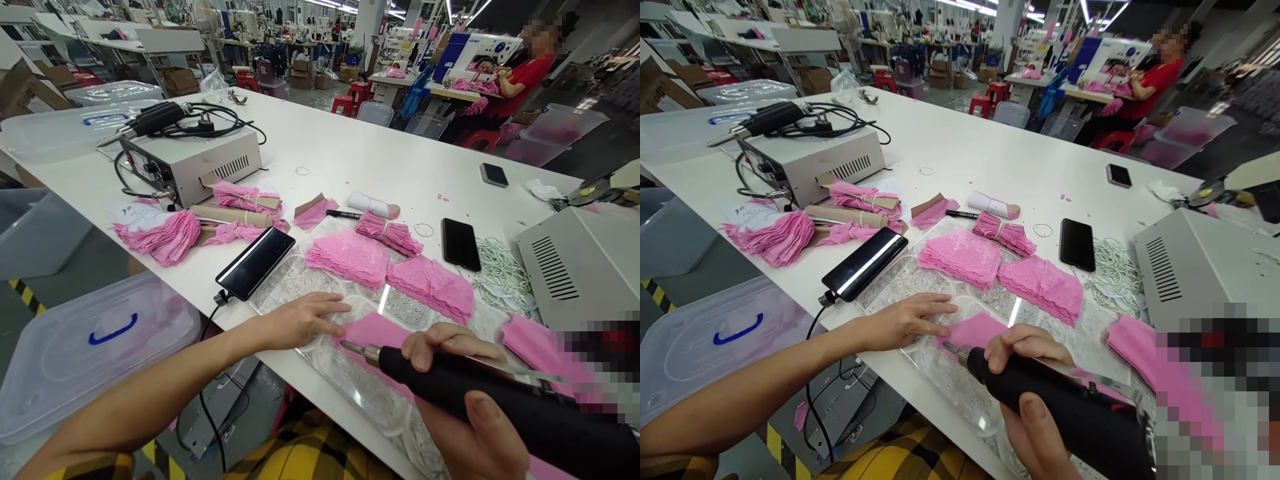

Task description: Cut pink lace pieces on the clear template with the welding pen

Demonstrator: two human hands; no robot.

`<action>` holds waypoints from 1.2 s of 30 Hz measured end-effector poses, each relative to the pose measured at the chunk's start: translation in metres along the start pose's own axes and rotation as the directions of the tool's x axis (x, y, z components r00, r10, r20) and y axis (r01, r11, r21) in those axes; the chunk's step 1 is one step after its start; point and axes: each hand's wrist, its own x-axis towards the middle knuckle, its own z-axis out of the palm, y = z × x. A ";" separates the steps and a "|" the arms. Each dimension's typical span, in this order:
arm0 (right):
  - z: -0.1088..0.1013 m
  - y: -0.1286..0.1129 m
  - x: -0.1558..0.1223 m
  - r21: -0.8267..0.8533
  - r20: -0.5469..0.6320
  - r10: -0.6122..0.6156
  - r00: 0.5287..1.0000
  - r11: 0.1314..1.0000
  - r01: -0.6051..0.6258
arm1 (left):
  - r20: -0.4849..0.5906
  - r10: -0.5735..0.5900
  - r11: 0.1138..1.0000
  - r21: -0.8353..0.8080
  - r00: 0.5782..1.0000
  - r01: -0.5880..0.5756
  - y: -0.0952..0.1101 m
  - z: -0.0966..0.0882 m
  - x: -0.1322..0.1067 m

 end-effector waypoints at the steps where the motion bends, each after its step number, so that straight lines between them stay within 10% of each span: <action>1: 0.002 0.002 0.000 0.005 0.005 0.003 1.000 1.000 -0.003 | -0.003 0.001 1.000 0.002 1.000 -0.001 0.000 0.000 0.000; 36: 0.009 0.009 0.003 -0.062 0.030 -0.022 0.999 0.998 0.024 | -0.142 -0.022 0.994 -0.106 0.990 0.007 0.000 0.002 -0.002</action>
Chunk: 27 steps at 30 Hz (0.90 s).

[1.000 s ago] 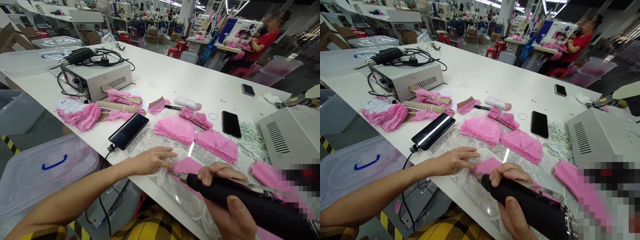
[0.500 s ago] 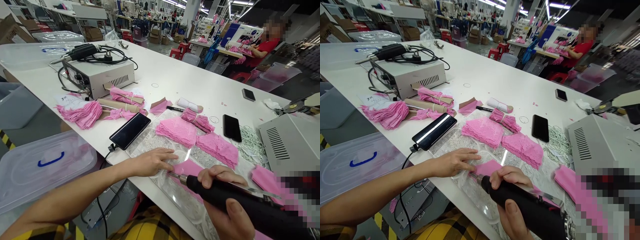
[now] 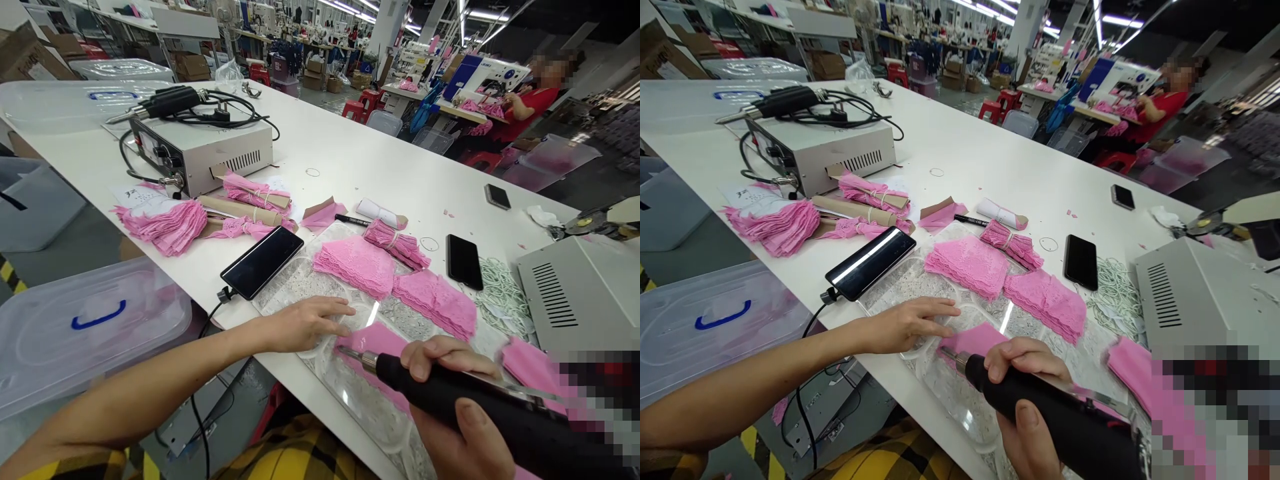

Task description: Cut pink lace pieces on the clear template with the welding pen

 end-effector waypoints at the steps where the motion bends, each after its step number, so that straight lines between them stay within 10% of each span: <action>1: -0.001 0.001 0.000 0.003 -0.023 0.001 1.000 1.000 -0.001 | -0.032 -0.014 1.000 -0.026 0.999 0.013 0.000 0.000 -0.001; 27: 0.004 0.009 0.008 -0.017 -0.054 -0.011 0.998 1.000 0.010 | 0.037 0.012 1.000 0.019 0.999 -0.012 0.001 -0.005 -0.003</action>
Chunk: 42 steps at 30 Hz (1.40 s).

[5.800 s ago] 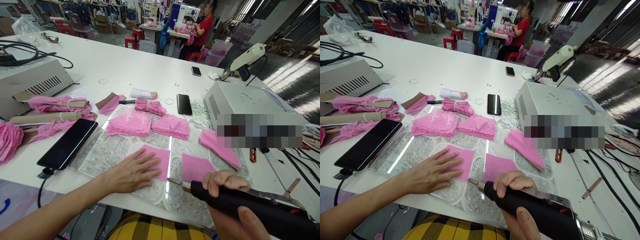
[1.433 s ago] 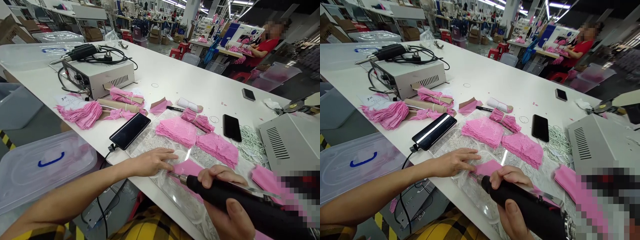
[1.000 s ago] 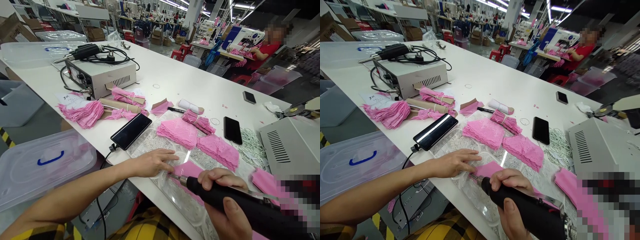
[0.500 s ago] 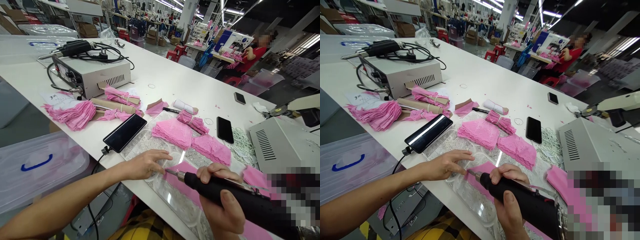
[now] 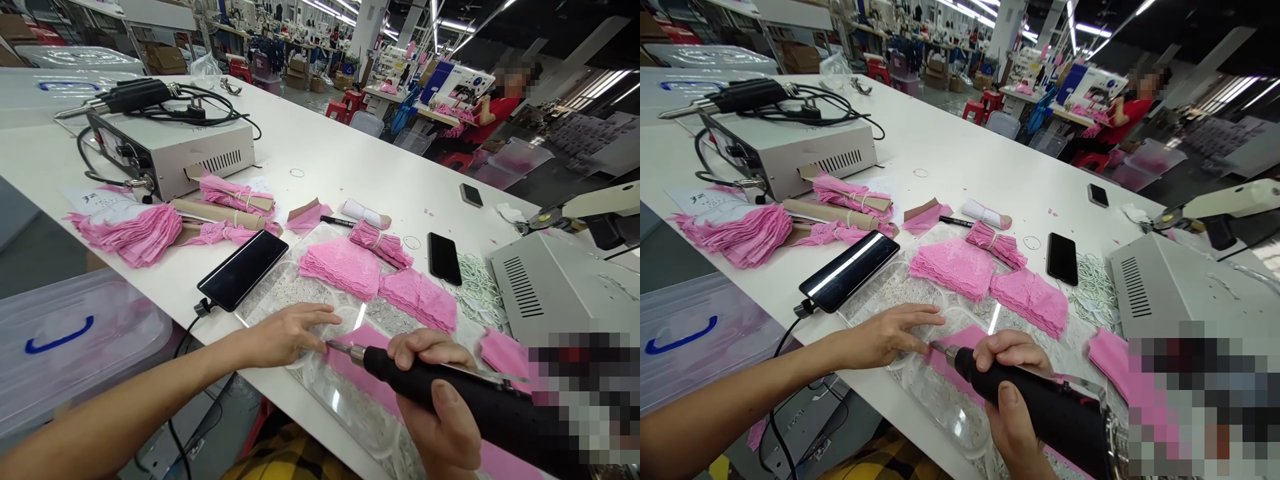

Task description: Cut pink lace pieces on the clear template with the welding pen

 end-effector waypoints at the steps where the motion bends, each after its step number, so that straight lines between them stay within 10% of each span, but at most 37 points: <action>1: 0.000 0.000 0.000 0.005 -0.005 0.005 1.000 1.000 -0.005 | 0.001 -0.003 1.000 0.000 1.000 0.003 0.000 0.000 0.000; 16: -0.057 0.000 0.032 -0.025 -0.351 -0.152 0.924 0.988 0.153 | 0.029 0.015 1.000 -0.025 0.999 -0.014 0.018 -0.008 0.028; 42: -0.045 0.018 0.031 0.026 -0.266 -0.104 0.958 0.993 0.115 | 0.160 0.045 0.981 0.181 0.986 -0.075 0.012 0.011 0.031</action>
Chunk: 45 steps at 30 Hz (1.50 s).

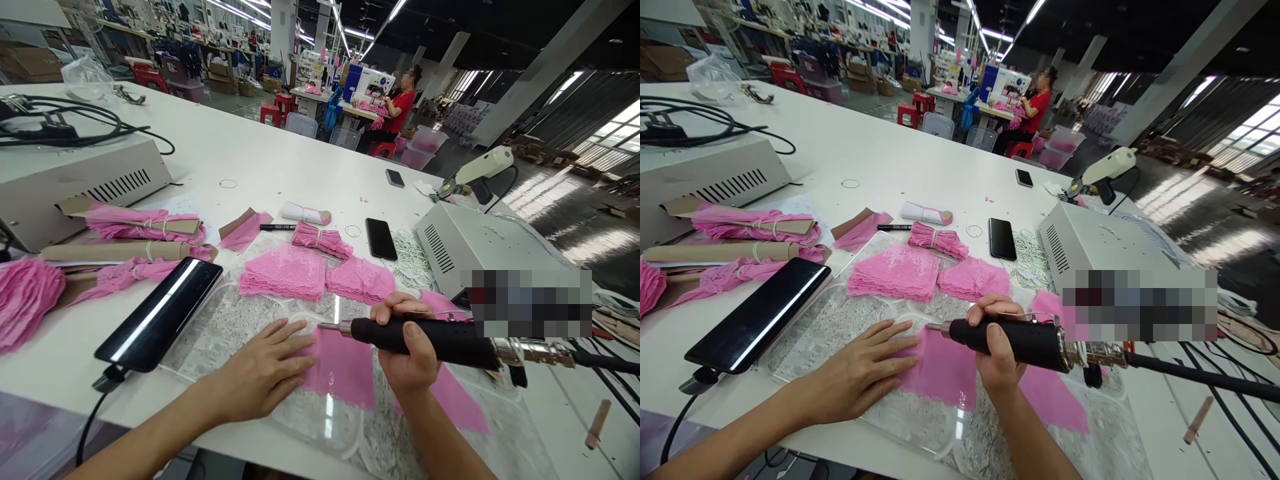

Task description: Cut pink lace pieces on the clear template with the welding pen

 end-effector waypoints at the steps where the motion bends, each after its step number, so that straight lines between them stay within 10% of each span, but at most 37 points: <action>1: 0.000 0.000 0.000 -0.001 0.005 0.004 1.000 1.000 -0.004 | 0.002 0.001 1.000 0.005 1.000 -0.001 0.000 0.000 0.000; 11: 0.000 -0.004 0.011 0.022 -0.040 -0.024 0.999 0.999 0.025 | -0.052 0.070 0.994 0.085 0.996 -0.065 -0.008 0.004 -0.002; 20: -0.055 -0.042 0.019 -0.146 -0.230 -0.110 0.967 0.986 0.077 | -0.035 0.100 0.982 0.167 0.994 -0.093 -0.011 0.005 -0.001; 45: -0.061 -0.035 0.013 -0.156 -0.109 -0.086 0.990 0.985 0.068 | -0.050 0.113 0.980 0.170 0.992 -0.103 -0.009 0.000 0.003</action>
